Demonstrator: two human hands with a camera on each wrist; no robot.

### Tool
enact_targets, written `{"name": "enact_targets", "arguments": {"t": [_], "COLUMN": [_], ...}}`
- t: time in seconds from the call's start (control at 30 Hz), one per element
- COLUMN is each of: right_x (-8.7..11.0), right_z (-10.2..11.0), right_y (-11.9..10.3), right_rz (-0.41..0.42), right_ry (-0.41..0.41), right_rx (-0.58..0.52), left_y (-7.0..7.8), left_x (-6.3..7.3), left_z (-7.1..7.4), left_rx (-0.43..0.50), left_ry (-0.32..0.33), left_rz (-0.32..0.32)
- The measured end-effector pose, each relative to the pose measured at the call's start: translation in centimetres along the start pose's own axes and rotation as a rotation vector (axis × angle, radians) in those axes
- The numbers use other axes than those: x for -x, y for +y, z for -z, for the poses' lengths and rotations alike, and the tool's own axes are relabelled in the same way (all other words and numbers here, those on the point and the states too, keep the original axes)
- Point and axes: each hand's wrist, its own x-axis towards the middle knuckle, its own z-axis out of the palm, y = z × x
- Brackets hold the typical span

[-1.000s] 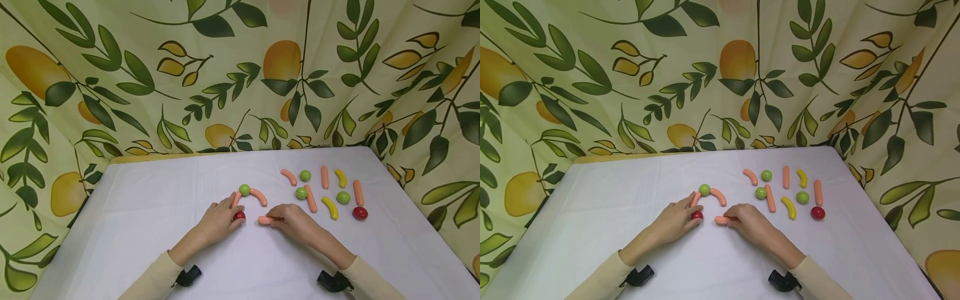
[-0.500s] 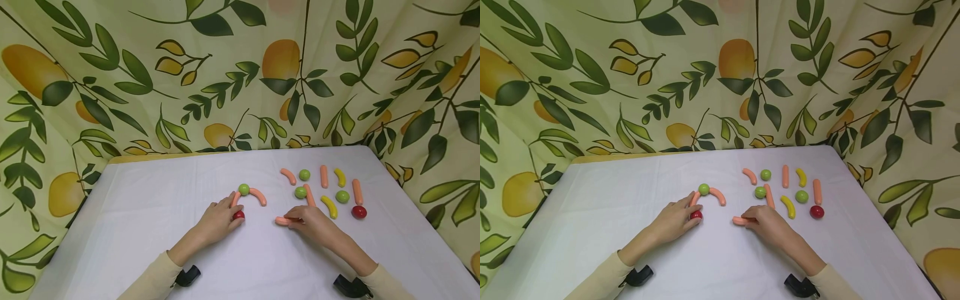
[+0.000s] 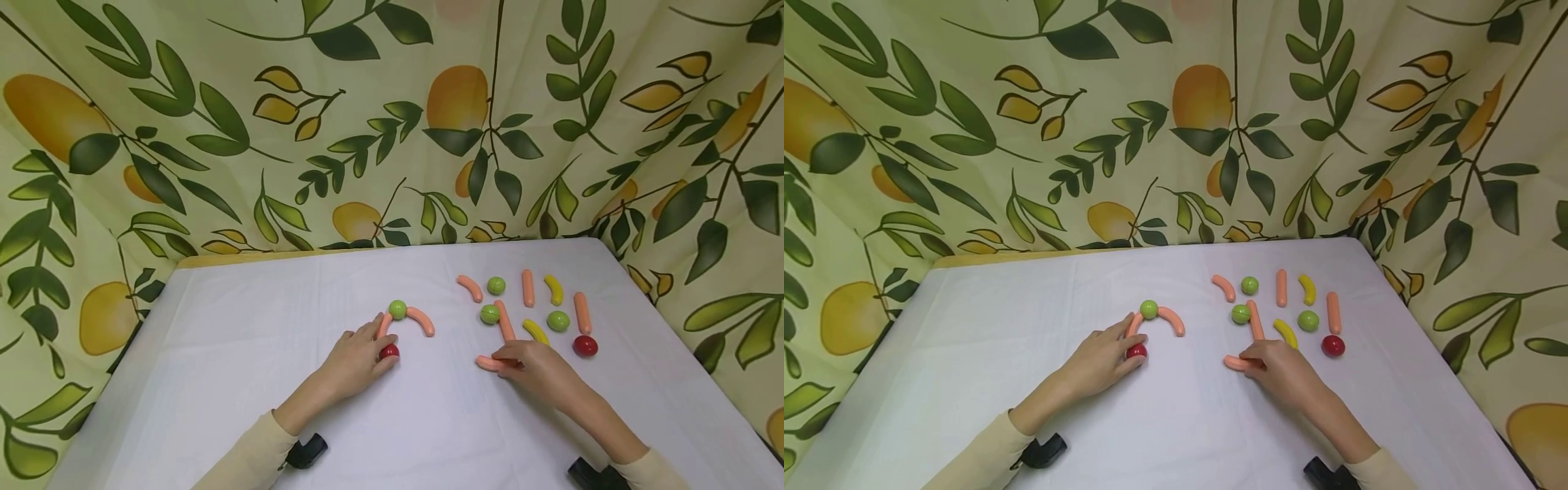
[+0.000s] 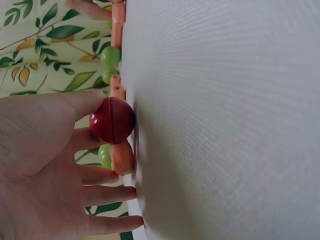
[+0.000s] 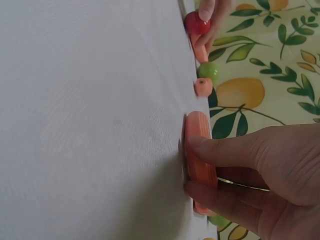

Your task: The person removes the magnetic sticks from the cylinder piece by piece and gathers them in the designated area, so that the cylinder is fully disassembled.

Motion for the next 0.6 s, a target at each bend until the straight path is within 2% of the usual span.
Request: {"name": "enact_targets", "arguments": {"t": [0.4, 0.6], "right_x": [0.4, 0.3], "right_z": [0.5, 1.0], "right_y": [-0.1, -1.0], "right_rz": [0.011, -0.009], "right_ry": [0.054, 0.056], "right_rx": [0.03, -0.004], "left_y": [-0.1, -0.1], "left_x": [0.0, -0.2], "left_z": [0.3, 1.0], "left_rx": [0.007, 0.067], "left_ry": [-0.008, 0.002], "left_rz": [-0.017, 0.003]}}
